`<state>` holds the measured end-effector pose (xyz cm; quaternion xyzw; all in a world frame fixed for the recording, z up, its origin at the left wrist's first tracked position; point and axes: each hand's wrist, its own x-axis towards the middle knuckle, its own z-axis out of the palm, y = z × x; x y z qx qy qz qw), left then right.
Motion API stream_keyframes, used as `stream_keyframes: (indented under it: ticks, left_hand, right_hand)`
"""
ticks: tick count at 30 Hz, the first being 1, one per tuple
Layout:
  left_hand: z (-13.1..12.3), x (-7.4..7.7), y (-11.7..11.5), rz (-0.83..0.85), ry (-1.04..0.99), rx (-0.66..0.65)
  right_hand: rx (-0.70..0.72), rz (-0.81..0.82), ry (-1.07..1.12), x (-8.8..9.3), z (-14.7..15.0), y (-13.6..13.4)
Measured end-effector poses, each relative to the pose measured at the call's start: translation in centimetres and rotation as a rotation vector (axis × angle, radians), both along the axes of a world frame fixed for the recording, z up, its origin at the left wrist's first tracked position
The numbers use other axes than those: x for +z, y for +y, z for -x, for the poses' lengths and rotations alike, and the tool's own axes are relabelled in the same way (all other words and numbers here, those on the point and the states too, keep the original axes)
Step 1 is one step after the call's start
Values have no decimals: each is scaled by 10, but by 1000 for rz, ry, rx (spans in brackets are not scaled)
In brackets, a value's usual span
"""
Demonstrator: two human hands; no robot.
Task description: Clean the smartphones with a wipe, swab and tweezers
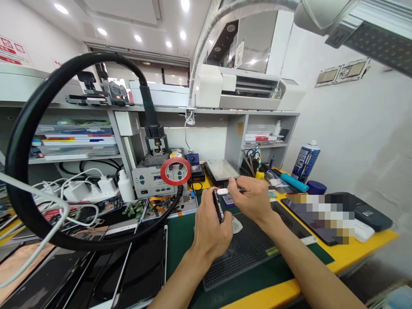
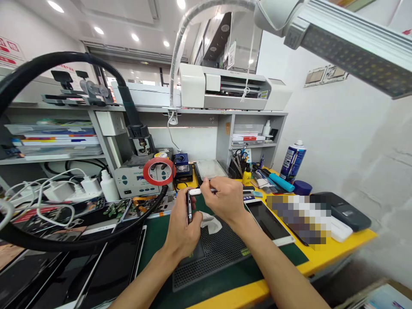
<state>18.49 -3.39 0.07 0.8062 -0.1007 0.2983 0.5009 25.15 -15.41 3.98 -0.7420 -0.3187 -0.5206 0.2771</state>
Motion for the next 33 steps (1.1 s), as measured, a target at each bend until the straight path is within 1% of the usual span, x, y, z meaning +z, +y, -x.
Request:
stream_keyframes:
  ticks: [11, 21, 33]
  left_hand:
    - [-1, 0, 0, -6, -10, 5]
    - [-1, -1, 0, -1, -4, 8]
    - [0, -1, 0, -5, -6, 3]
  right_hand:
    - [22, 14, -49, 4, 0, -1]
    - [36, 25, -16, 2, 0, -4]
    - [17, 43, -32, 3, 0, -3]
